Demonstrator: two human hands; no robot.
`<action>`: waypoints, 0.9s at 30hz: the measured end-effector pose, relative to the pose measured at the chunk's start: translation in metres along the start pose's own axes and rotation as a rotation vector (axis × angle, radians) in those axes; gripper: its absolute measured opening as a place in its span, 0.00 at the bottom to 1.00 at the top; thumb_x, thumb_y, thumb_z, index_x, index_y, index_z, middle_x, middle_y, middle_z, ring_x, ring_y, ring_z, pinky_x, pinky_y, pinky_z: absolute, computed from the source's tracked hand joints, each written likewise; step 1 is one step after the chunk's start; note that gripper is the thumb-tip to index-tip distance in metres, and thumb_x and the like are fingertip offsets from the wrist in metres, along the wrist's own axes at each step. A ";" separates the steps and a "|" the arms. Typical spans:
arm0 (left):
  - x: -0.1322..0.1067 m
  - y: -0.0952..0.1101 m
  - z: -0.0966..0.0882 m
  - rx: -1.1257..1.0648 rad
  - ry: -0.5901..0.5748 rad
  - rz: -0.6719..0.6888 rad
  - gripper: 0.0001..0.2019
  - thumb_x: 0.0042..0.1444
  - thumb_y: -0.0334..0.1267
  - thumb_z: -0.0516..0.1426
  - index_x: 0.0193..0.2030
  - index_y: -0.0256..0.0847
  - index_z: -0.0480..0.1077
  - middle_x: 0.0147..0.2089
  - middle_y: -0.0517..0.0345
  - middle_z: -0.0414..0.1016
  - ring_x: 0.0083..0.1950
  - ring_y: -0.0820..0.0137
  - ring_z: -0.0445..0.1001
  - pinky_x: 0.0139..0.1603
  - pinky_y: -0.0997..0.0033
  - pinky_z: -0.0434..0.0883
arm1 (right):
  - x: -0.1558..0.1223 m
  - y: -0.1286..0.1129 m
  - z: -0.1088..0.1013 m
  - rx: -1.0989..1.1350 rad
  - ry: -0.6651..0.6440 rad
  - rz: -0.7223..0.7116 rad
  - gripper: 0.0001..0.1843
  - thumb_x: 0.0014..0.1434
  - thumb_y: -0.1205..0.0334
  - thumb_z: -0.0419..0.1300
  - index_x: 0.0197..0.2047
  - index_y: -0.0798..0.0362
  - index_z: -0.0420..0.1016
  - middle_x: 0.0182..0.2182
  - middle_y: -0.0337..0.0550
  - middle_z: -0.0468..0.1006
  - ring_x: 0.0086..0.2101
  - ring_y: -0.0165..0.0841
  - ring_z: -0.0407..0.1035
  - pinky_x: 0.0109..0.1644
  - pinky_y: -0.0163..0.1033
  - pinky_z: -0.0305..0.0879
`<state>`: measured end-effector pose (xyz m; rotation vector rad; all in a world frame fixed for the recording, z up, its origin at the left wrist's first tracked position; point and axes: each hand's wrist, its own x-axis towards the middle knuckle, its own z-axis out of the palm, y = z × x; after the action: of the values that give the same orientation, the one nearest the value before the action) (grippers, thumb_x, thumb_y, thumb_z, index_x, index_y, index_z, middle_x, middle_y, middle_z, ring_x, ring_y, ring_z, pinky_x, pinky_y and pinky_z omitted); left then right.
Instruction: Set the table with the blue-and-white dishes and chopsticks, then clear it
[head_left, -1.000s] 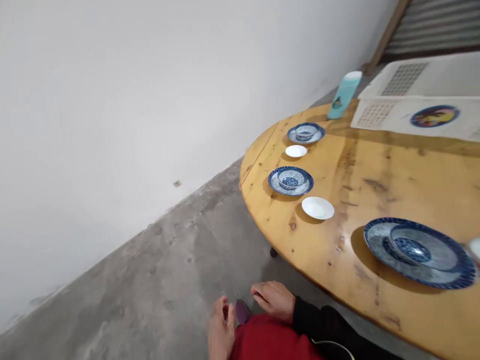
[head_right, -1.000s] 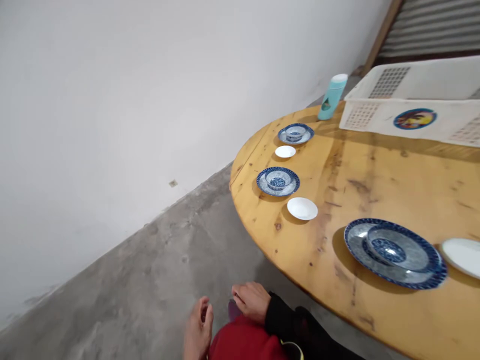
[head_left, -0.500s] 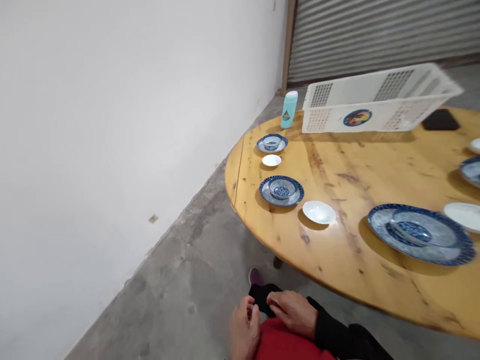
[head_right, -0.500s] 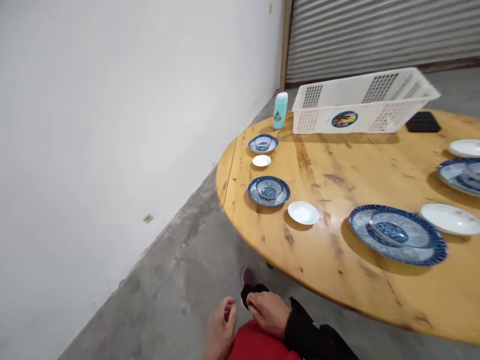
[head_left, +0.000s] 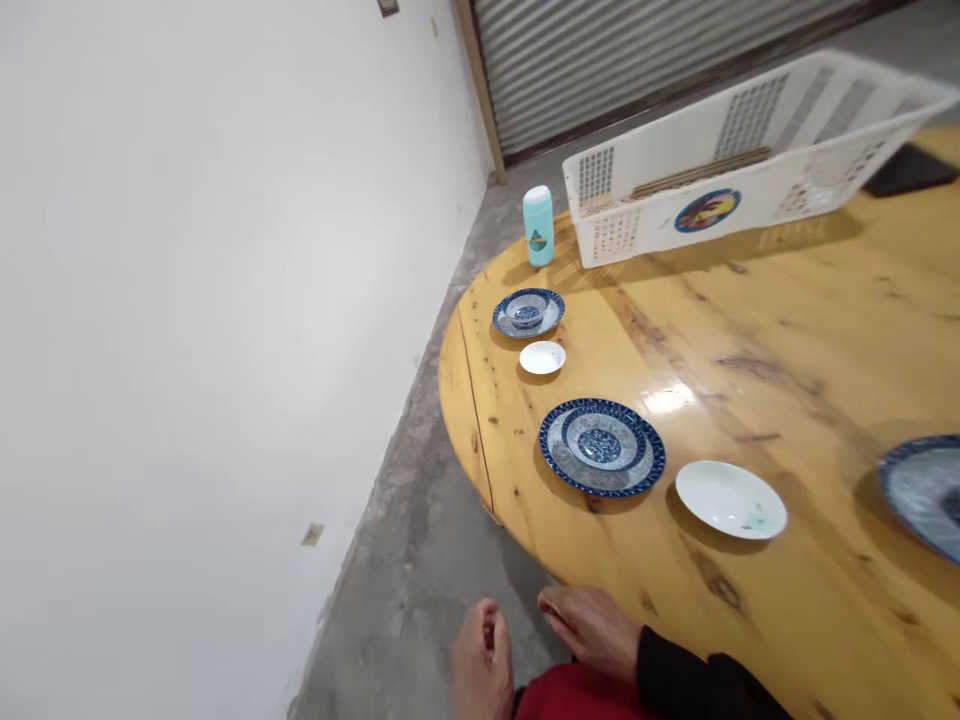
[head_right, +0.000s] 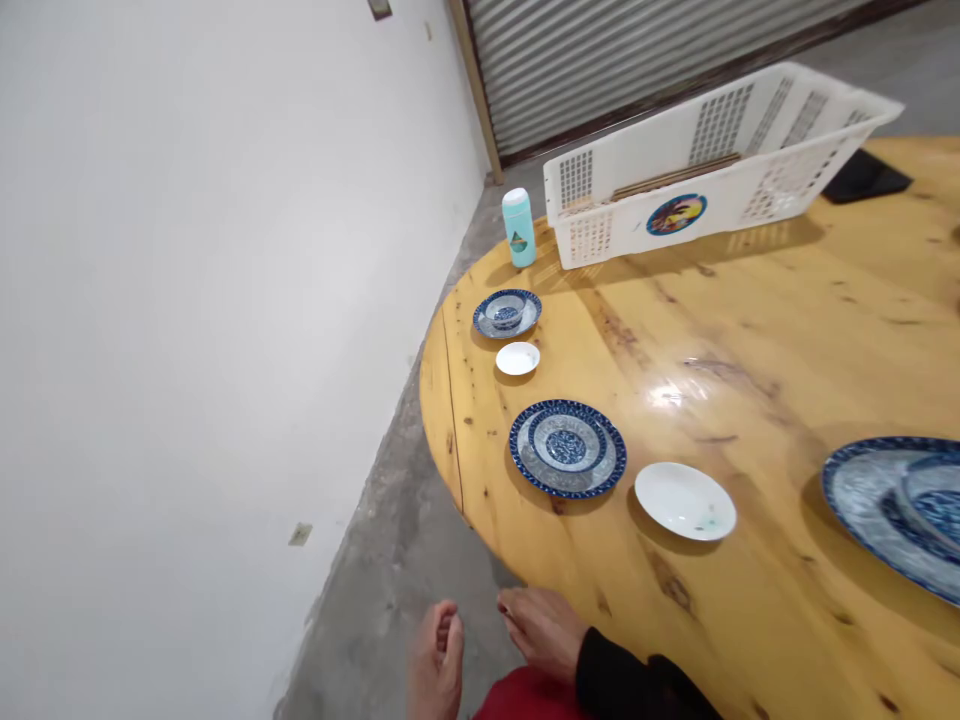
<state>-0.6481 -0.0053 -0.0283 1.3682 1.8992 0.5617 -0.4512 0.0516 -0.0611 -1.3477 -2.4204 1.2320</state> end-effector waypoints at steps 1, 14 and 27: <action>0.012 0.014 -0.004 -0.002 -0.025 0.024 0.23 0.66 0.53 0.47 0.50 0.39 0.73 0.46 0.46 0.80 0.47 0.62 0.78 0.50 0.65 0.73 | 0.002 0.003 -0.004 0.007 0.018 0.016 0.15 0.66 0.65 0.48 0.45 0.52 0.76 0.42 0.50 0.83 0.44 0.41 0.78 0.44 0.39 0.64; 0.260 0.171 -0.028 -0.191 -0.241 0.319 0.14 0.64 0.47 0.54 0.39 0.38 0.71 0.35 0.54 0.78 0.34 0.71 0.79 0.40 0.71 0.75 | -0.019 0.054 0.016 0.306 0.416 0.464 0.26 0.67 0.46 0.42 0.48 0.47 0.77 0.48 0.50 0.84 0.48 0.44 0.80 0.51 0.45 0.73; 0.477 0.283 0.043 -0.124 -0.423 0.330 0.15 0.69 0.44 0.53 0.39 0.33 0.69 0.37 0.46 0.80 0.30 0.74 0.78 0.39 0.73 0.75 | 0.049 -0.004 0.023 0.454 0.690 0.933 0.27 0.60 0.38 0.45 0.46 0.43 0.77 0.44 0.48 0.86 0.42 0.47 0.82 0.45 0.46 0.76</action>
<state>-0.5242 0.5360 0.0002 1.5843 1.2935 0.4899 -0.4938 0.0738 -0.0866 -2.2918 -0.9669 1.0495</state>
